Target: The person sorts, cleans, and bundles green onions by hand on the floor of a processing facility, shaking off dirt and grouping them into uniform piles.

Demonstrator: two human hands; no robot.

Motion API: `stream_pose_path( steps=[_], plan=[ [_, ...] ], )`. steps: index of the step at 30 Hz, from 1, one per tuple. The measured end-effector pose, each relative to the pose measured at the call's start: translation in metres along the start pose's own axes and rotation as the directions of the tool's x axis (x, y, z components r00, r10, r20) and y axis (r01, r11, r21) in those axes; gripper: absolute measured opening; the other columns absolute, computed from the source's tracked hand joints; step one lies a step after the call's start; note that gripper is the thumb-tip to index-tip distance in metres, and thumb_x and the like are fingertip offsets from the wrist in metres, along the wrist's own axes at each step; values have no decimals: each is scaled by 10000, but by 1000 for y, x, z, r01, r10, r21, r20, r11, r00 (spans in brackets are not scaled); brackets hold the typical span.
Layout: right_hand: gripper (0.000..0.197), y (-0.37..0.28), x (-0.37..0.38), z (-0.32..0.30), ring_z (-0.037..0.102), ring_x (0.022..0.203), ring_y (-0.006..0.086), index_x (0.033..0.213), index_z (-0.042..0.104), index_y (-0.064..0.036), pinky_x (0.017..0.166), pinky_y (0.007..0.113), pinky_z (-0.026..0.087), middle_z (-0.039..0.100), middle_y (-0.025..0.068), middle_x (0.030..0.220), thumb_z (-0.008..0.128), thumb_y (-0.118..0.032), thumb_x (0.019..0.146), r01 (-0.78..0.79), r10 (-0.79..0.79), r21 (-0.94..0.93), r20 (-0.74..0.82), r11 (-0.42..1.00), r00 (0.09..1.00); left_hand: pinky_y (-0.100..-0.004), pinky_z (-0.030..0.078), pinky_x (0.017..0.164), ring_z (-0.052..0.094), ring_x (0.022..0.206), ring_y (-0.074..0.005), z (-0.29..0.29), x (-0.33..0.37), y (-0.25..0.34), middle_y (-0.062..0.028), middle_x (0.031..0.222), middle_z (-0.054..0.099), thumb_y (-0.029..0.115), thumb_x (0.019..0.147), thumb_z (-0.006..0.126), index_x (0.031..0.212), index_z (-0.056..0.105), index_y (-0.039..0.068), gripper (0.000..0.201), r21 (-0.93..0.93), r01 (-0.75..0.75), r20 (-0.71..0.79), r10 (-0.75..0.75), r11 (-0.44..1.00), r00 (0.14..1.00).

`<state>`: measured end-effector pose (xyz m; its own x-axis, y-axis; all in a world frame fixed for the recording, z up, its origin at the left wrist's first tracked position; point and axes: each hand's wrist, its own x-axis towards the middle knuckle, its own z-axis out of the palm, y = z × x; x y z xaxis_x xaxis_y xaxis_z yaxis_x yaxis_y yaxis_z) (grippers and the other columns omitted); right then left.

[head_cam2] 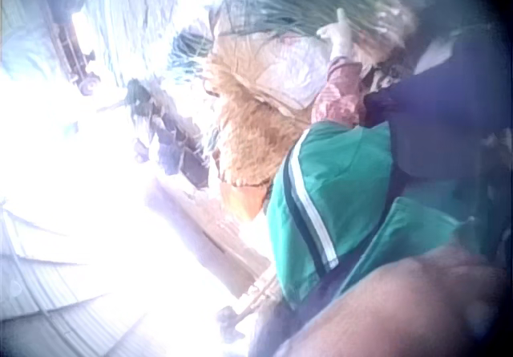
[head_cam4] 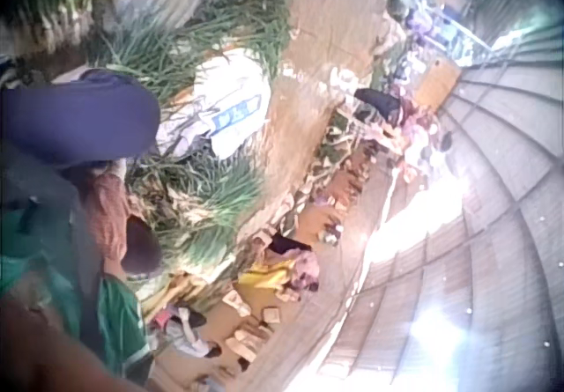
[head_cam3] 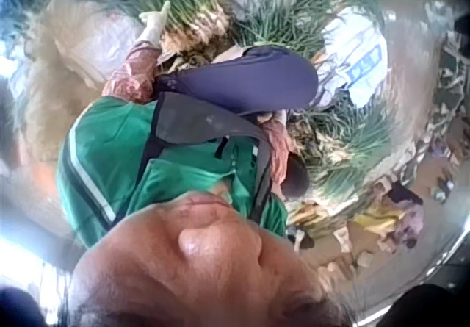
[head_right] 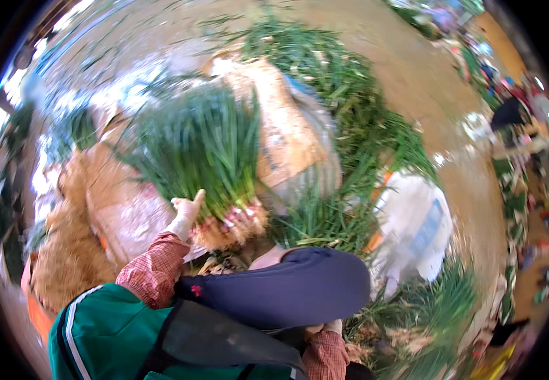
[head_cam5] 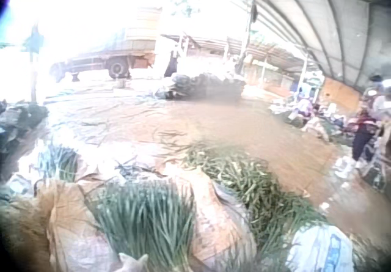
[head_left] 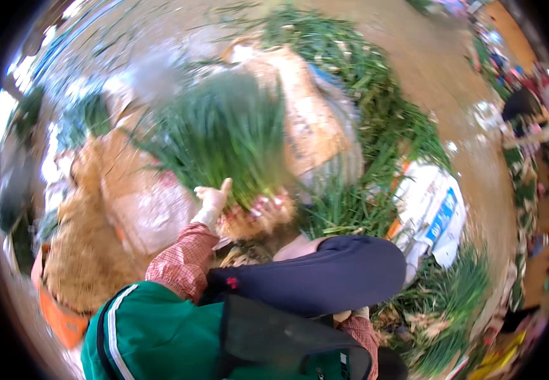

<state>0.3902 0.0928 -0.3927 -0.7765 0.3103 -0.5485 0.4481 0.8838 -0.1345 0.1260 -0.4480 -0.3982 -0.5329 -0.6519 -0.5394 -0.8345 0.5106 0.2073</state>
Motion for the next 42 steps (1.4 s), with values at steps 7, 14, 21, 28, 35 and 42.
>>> stream_pose_path(
  steps=[7,14,21,28,35,42],
  plan=[
    [340,44,54,72,620,903,361,975,640,-18,789,460,495,664,161,985,469,-298,886,170,-168,1,-141,985,976,-325,392,885,428,1134,-291,5,-9,32,-214,1395,327,472,767,621,1358,249,-43,867,-267,-70,235,135,961,963],
    [302,-37,49,20,619,962,350,1004,637,-44,823,450,496,661,174,983,441,-255,912,299,-264,-313,149,902,953,-320,481,740,591,926,-197,-50,-4,-31,-103,1211,559,249,735,757,1227,545,73,564,-496,-32,503,317,868,804],
    [367,-22,12,-4,596,940,422,1072,602,6,839,471,456,634,258,985,525,-303,891,-260,658,794,-220,550,720,-315,488,535,604,611,-188,-55,-23,-37,-53,756,642,163,790,665,899,657,57,153,-365,-188,622,389,912,680],
    [646,59,-14,-13,473,1184,380,1313,400,32,989,425,400,492,251,1275,632,-355,851,-584,969,787,-67,197,237,-350,539,635,637,727,-214,-19,-168,67,-95,828,651,242,882,595,948,634,-1,255,-132,-490,784,394,861,480],
    [771,131,39,-38,432,1226,388,1366,265,92,1022,414,363,431,265,1337,666,-286,827,-421,721,604,-431,677,542,-347,538,685,651,773,-217,62,-219,157,-98,904,666,269,909,568,1006,629,11,283,-19,-161,999,14,987,-37],
    [1024,139,94,-39,408,1266,402,1420,68,109,1093,463,251,370,295,1386,561,-570,833,-664,824,552,-77,504,561,-385,499,826,595,977,-234,133,-240,184,-104,1123,597,305,928,553,1187,528,33,376,124,-52,978,-131,991,-163]
  ],
)
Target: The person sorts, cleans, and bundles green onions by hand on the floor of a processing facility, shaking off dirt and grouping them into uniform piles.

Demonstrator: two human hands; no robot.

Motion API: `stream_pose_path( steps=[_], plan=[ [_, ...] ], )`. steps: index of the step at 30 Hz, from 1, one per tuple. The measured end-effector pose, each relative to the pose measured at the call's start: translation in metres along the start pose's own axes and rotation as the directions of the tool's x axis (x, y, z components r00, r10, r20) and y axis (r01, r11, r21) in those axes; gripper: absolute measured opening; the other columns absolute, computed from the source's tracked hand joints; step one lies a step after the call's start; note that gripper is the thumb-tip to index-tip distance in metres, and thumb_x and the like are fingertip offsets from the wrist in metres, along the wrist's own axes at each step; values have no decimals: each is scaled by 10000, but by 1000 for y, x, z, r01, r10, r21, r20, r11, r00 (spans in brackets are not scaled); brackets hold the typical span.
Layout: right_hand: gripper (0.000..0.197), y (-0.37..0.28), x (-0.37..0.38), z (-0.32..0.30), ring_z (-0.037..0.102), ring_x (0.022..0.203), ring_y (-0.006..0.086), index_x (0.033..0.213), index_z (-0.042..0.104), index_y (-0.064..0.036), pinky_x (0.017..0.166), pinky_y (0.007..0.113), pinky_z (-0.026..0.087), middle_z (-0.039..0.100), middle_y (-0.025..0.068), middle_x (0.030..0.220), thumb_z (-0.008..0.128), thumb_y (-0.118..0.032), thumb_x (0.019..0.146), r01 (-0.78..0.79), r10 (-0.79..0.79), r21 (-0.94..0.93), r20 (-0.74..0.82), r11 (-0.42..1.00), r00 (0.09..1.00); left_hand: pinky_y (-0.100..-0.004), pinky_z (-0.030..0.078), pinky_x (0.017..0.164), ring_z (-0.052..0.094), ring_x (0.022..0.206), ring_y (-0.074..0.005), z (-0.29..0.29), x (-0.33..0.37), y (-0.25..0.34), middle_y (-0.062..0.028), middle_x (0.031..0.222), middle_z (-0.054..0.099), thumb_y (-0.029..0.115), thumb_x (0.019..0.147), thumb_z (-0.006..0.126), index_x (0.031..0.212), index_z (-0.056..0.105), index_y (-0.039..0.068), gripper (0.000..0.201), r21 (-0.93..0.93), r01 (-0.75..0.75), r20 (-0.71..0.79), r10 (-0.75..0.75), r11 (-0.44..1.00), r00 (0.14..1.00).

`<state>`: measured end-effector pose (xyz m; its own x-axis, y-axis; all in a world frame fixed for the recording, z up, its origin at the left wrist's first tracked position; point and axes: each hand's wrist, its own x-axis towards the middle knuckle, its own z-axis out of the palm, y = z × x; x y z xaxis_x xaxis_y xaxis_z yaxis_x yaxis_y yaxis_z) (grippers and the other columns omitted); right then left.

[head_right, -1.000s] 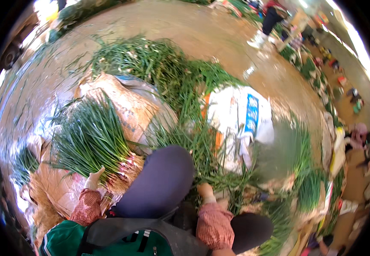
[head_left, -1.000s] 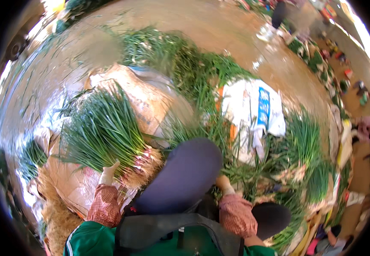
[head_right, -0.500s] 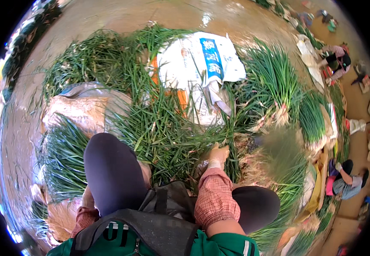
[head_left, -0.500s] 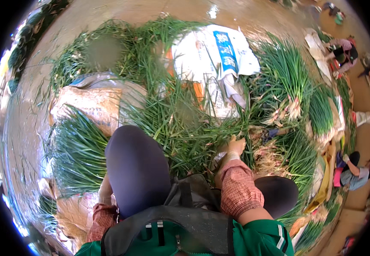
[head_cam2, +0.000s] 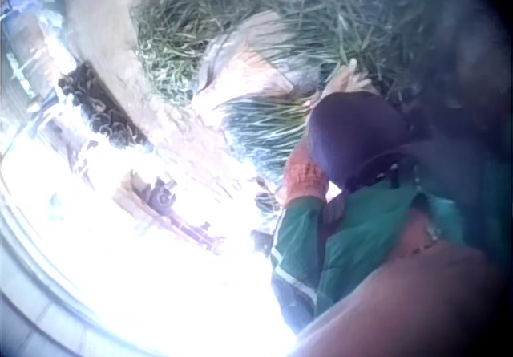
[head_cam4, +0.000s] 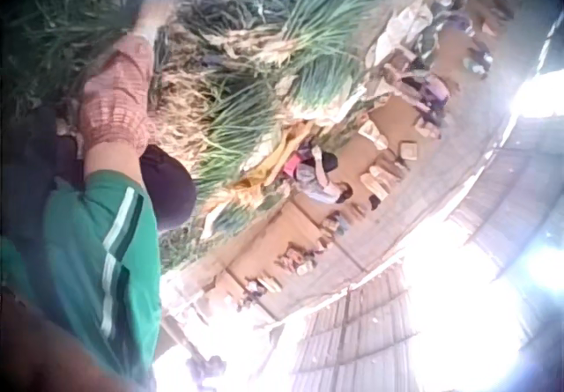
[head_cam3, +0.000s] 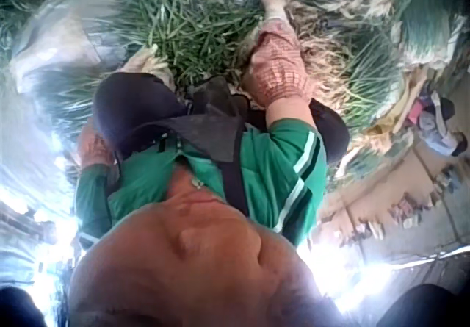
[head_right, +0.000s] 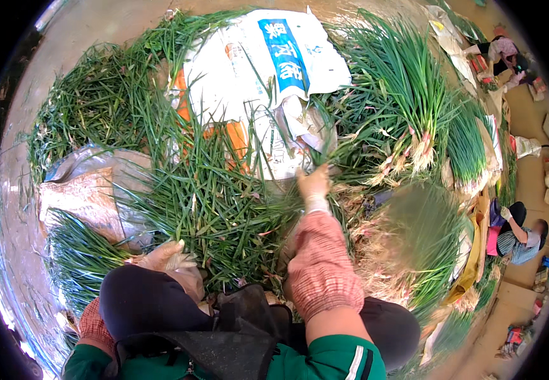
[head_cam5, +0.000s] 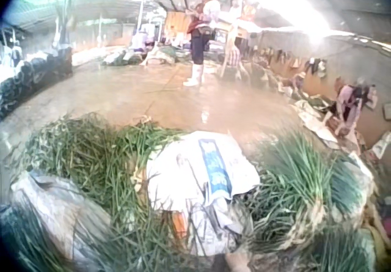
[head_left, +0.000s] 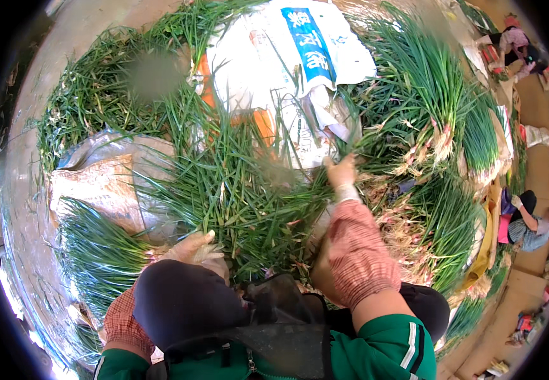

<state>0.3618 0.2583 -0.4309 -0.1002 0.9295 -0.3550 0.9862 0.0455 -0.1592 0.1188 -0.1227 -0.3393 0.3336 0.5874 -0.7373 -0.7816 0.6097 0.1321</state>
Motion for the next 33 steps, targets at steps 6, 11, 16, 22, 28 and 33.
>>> stream_pose_path(
  steps=[6,11,16,22,28,33],
  plan=[
    [917,-75,-128,60,480,1173,414,1383,257,103,1053,464,310,431,301,1325,502,-604,853,492,-497,183,-23,851,867,-432,411,970,457,1220,-275,-6,39,-8,-95,1353,435,299,926,564,1373,372,122,518,161,-103,-48,112,982,993],
    [771,-118,-205,72,483,1167,422,1338,365,70,974,414,398,489,303,1253,531,-520,870,410,-592,473,347,780,727,-353,344,1004,453,1187,-171,-56,70,-35,-54,1354,436,223,926,562,1340,412,68,467,328,-397,66,398,857,915],
    [737,-128,-199,59,526,1110,407,1271,423,101,936,433,417,531,287,1199,579,-489,858,261,-568,647,323,717,757,-330,333,1027,438,1212,-189,-25,39,5,-70,1328,457,139,887,586,1312,485,131,437,631,-588,365,474,507,801],
    [614,-202,-192,-26,558,1038,392,1181,492,120,939,400,413,580,283,1109,591,-410,887,683,-652,481,-264,549,711,-339,268,1078,363,1275,-166,51,-11,96,-95,1393,416,311,836,668,1374,408,44,654,363,-664,291,597,654,748],
    [408,-393,-223,-146,635,902,244,1059,585,54,847,359,461,675,140,936,554,-328,920,621,-821,756,-213,205,529,-371,388,1012,340,1310,-242,39,-119,199,-97,1446,365,151,850,624,1406,375,107,611,640,-752,252,882,157,399],
    [529,-547,-230,-200,578,923,400,968,561,67,797,468,453,600,263,946,561,-450,854,974,-775,226,-615,5,146,-352,485,904,480,1185,-260,-19,-269,321,-85,1426,401,10,821,530,1395,401,135,601,954,78,297,945,-289,-137]
  ],
)
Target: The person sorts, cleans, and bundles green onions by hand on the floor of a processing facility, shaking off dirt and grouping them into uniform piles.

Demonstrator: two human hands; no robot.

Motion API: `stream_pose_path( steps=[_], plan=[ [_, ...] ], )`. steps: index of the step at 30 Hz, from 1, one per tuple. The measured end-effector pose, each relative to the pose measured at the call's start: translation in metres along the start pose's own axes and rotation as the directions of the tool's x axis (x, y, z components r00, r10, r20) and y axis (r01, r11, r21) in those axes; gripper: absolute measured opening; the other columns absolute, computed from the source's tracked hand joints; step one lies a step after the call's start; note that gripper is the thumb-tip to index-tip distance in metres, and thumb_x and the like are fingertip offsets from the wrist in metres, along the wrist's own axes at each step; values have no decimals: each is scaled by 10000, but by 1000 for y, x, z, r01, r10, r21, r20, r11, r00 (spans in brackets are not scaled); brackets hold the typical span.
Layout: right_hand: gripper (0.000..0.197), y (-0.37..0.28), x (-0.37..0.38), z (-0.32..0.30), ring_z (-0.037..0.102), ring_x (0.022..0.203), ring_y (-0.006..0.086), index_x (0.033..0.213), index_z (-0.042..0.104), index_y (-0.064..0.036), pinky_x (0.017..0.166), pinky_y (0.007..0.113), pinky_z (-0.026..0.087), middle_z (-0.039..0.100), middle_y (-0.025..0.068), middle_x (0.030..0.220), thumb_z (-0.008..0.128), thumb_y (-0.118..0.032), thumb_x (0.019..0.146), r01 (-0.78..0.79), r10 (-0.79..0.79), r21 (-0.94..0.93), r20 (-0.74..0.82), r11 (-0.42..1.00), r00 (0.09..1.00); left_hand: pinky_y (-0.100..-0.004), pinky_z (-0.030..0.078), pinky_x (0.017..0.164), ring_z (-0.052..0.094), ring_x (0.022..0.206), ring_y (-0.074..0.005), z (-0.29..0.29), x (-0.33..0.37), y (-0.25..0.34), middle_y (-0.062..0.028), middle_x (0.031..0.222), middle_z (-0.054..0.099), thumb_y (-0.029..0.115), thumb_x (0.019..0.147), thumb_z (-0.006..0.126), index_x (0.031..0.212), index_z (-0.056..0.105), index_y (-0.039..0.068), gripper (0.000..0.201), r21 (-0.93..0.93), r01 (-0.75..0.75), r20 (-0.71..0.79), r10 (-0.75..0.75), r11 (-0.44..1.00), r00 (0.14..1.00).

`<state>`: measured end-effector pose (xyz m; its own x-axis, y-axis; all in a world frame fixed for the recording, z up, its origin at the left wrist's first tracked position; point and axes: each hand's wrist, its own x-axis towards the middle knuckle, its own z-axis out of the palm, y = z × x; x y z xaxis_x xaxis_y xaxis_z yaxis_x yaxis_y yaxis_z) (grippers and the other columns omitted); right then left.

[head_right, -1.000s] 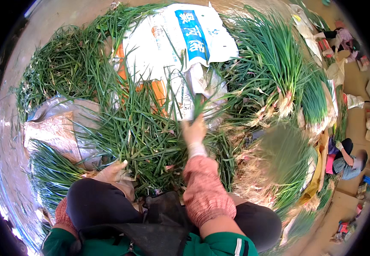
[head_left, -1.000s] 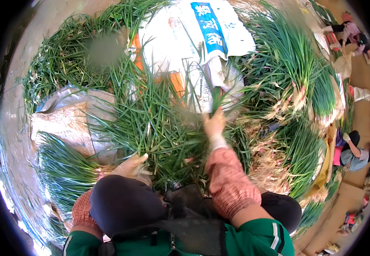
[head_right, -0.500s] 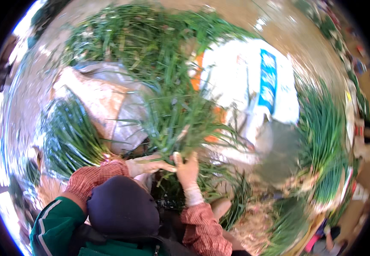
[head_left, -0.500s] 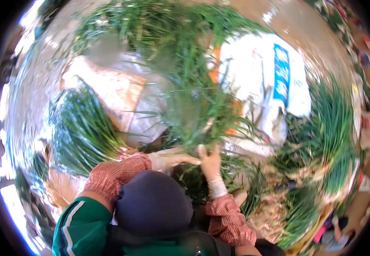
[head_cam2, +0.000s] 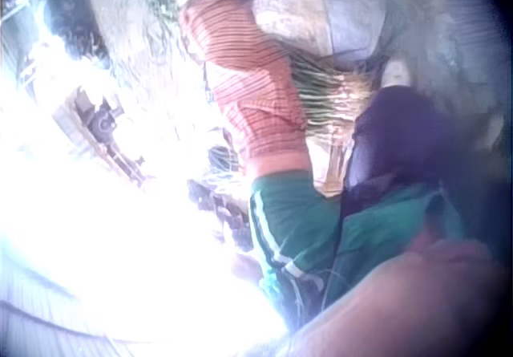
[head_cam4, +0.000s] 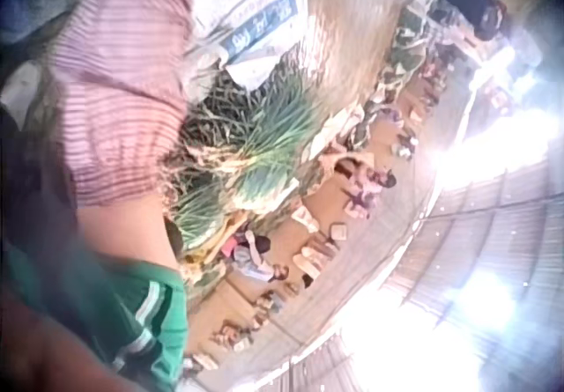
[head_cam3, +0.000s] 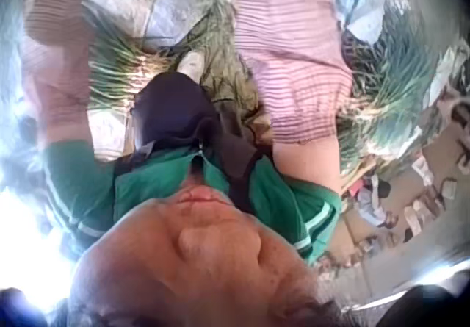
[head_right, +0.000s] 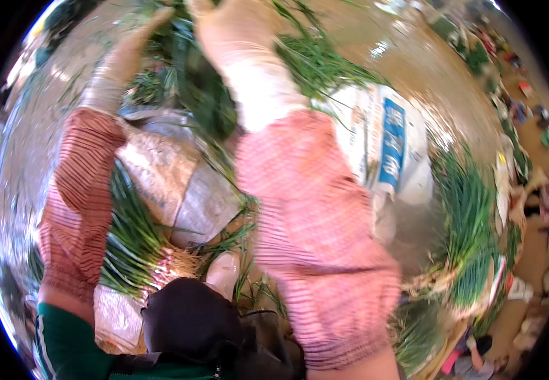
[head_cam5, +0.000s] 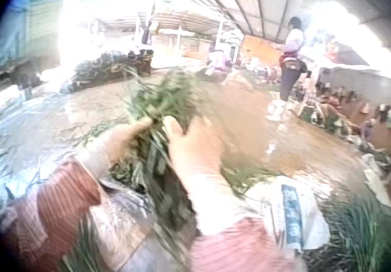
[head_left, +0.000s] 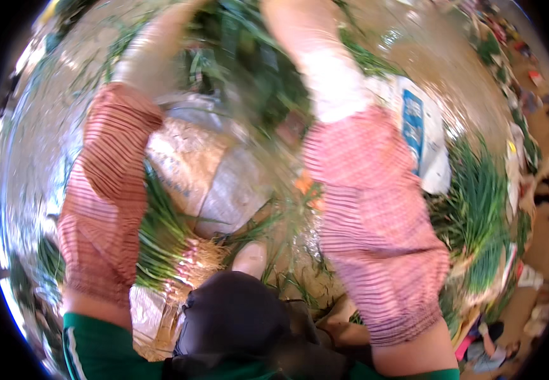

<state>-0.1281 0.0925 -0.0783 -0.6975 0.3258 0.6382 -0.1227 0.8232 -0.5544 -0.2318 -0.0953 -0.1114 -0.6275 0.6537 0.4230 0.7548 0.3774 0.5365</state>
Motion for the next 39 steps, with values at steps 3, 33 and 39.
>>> stream_pose_path(
  steps=[3,33,39],
  plan=[
    [563,21,-40,2,624,823,378,1150,506,87,733,463,484,630,240,836,567,-387,853,186,-186,6,-19,983,982,-324,522,805,509,1145,-280,-37,-9,-27,-72,1368,450,171,956,426,1384,417,120,431,-549,390,-125,-535,739,836],
    [305,-112,-876,-338,630,927,352,984,670,-38,798,410,504,657,177,987,536,-262,827,-741,918,-670,261,-52,-300,-399,470,837,600,957,-285,23,-346,20,-191,1024,620,197,828,587,994,583,3,255,388,380,732,-531,840,426],
    [387,-42,-745,-396,601,1031,341,1138,622,-43,908,376,465,634,180,1111,556,-278,837,-961,1000,-275,-13,-23,-20,-421,475,812,606,925,-298,-10,-372,-7,-186,987,626,216,816,577,920,596,18,225,671,25,708,-651,741,274]
  ],
)
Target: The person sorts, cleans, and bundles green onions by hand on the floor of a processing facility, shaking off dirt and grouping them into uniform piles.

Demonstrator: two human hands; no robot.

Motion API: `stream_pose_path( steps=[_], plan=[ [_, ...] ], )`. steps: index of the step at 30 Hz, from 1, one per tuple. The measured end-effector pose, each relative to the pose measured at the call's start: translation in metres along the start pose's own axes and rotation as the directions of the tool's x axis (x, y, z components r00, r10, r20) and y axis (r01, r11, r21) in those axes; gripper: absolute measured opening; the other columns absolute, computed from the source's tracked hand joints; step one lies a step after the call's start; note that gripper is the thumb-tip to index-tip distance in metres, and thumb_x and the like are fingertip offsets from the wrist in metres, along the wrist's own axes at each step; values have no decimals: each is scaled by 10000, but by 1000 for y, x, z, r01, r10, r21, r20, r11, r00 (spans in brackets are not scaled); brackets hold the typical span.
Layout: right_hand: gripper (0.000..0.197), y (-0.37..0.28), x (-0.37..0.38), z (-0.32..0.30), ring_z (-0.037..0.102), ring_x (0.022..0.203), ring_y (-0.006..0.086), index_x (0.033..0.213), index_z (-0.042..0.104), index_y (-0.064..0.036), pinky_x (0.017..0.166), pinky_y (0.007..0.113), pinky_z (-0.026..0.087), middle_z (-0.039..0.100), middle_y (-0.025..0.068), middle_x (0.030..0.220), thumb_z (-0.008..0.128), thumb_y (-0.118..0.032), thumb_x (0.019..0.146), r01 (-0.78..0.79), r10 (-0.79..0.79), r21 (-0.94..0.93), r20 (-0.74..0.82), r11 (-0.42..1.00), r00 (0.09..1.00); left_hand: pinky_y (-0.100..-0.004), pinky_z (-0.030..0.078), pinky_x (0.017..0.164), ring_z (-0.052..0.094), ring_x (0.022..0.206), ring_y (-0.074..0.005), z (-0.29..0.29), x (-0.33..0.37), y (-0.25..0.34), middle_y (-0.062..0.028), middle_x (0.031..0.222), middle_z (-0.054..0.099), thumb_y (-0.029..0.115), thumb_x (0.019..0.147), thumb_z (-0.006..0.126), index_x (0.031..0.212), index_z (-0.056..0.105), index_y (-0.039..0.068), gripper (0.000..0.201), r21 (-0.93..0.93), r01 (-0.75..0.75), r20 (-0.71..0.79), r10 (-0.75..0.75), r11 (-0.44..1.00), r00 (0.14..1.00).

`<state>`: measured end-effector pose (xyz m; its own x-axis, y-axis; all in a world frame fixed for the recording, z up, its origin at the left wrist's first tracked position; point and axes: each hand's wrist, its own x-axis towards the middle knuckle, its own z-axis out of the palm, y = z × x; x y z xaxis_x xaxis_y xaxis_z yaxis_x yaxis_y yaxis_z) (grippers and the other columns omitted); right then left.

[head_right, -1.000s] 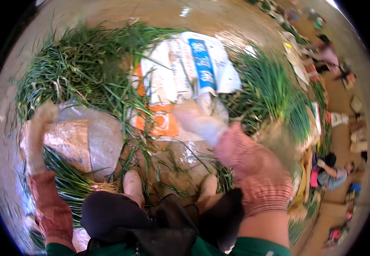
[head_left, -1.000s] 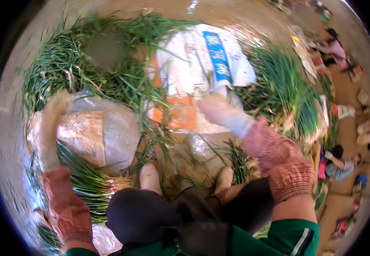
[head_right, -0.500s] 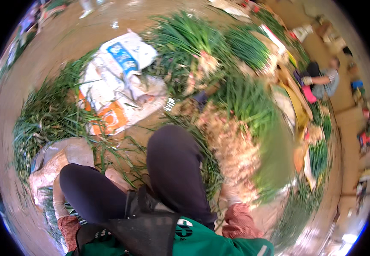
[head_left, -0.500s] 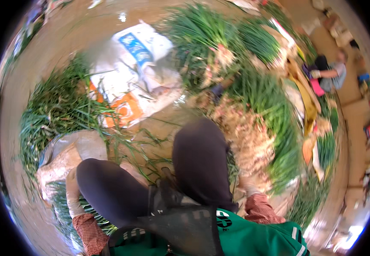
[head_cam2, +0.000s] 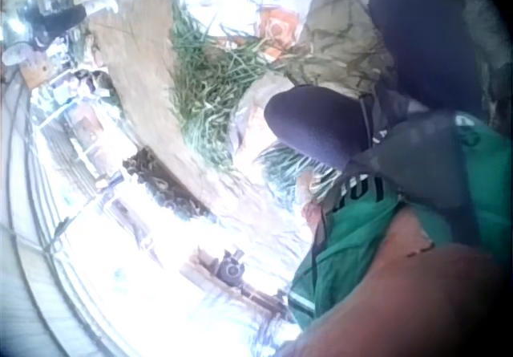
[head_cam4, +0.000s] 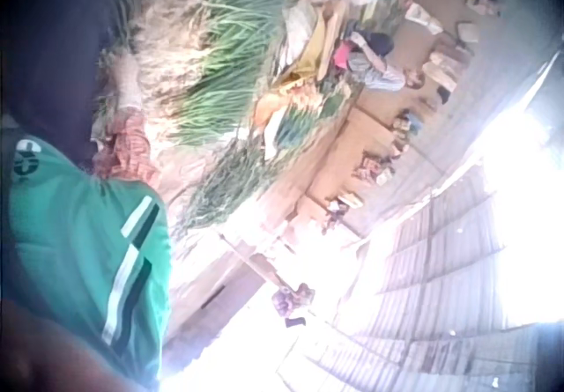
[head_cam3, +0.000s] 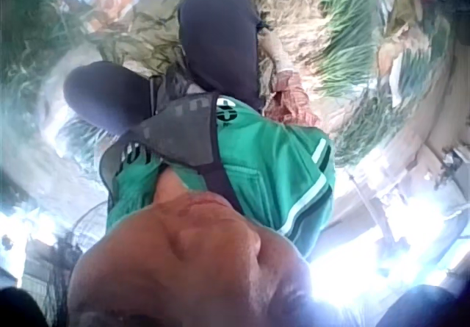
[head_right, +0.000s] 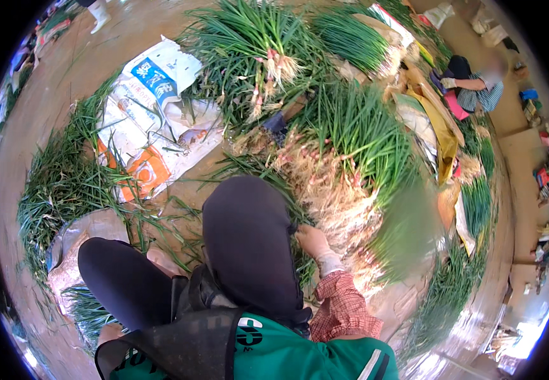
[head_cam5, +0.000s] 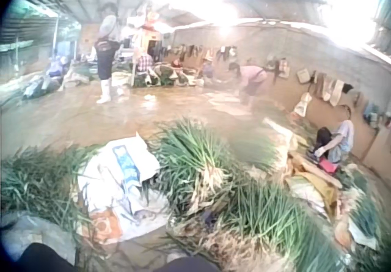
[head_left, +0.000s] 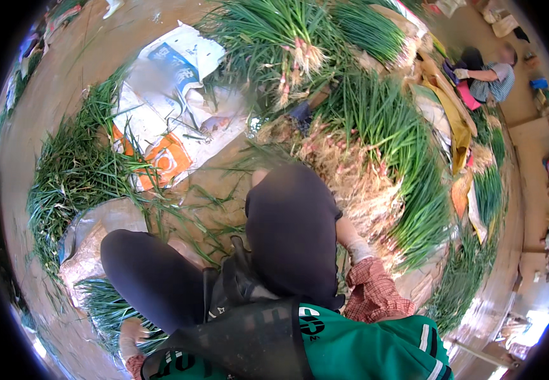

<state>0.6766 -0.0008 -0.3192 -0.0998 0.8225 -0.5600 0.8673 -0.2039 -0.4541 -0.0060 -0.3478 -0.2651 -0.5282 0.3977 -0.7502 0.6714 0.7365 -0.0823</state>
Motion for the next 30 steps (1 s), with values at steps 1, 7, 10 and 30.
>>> stream_pose_path(
  steps=[1,7,10,30],
  plan=[
    [410,-20,16,-16,601,1027,346,1160,611,-48,908,378,465,627,182,1126,569,-289,830,59,-57,44,-43,997,997,-425,476,808,607,920,-301,-9,-1,-6,-185,980,627,219,814,576,908,599,20,222,246,-14,21,9,969,1000],
    [278,-148,144,-146,642,881,194,1132,610,-5,803,292,510,667,128,1064,564,-114,881,535,-386,165,-524,828,759,-431,402,957,523,1106,-407,-221,-29,138,-255,1180,566,210,930,459,1199,546,-43,379,-55,-400,-675,261,915,690],
    [170,-191,227,-190,600,692,132,947,673,-30,670,260,478,644,71,764,538,-55,847,591,-282,316,-653,743,703,-328,453,899,598,1055,-290,-290,-33,267,-205,1173,603,203,913,505,1225,535,-19,385,-7,-581,-726,396,814,563],
    [590,-288,397,-282,650,931,246,1095,597,34,862,341,500,662,169,992,739,-408,730,48,-128,-243,-322,969,938,-301,528,785,644,907,-182,-239,97,791,-90,1044,649,122,914,508,1168,536,10,279,-995,-97,-18,875,34,485]
  ],
)
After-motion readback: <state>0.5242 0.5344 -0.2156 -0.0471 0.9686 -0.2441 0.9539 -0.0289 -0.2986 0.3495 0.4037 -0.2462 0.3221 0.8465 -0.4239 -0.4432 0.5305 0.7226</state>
